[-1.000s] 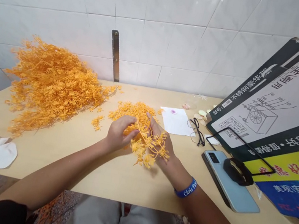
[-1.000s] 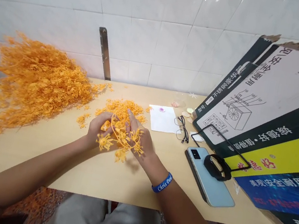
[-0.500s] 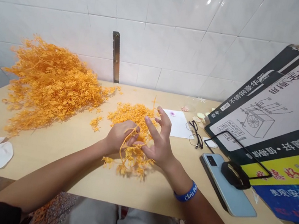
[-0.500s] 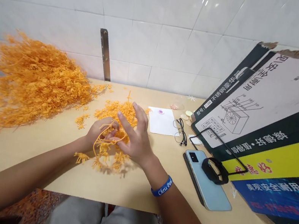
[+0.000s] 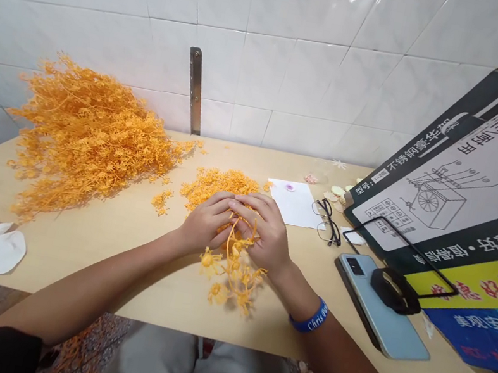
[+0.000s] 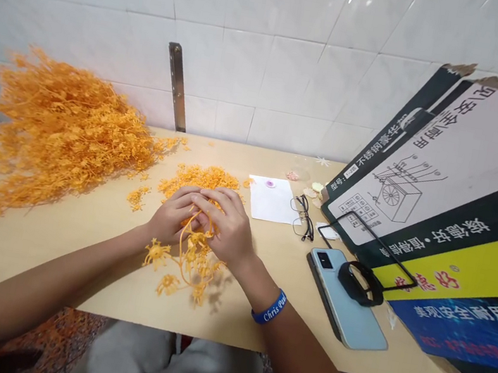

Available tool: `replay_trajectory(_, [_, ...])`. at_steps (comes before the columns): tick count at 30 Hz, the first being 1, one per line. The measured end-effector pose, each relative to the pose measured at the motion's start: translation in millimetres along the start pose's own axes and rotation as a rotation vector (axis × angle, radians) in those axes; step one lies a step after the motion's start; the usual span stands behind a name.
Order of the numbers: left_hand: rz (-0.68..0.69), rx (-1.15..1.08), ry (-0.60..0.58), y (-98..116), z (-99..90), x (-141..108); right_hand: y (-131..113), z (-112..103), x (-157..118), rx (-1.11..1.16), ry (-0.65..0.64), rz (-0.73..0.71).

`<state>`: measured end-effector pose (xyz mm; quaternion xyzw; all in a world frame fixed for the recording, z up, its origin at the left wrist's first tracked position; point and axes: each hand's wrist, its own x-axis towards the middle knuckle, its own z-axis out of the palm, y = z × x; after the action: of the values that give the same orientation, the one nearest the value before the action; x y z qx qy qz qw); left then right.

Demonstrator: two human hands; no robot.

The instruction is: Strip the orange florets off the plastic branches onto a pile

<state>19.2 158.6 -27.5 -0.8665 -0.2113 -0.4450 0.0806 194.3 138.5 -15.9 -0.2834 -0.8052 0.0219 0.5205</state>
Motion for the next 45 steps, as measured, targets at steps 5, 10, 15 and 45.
replay_trajectory(5, [-0.024, -0.088, -0.072, 4, -0.7, 3, 0, -3, 1, 0.101, 0.063, 0.118])
replay_trajectory(10, [0.034, -0.154, -0.052, 8, -6.4, 10, -6, 5, -1, 0.410, 0.141, 0.467])
replay_trajectory(15, [0.098, -0.199, -0.039, 13, -12.2, 14, -2, 8, 2, 0.621, 0.302, 0.651])
replay_trajectory(45, [-0.507, -0.455, 0.016, -16, -11.4, -5, -1, -27, 14, 0.854, -0.624, 1.009])
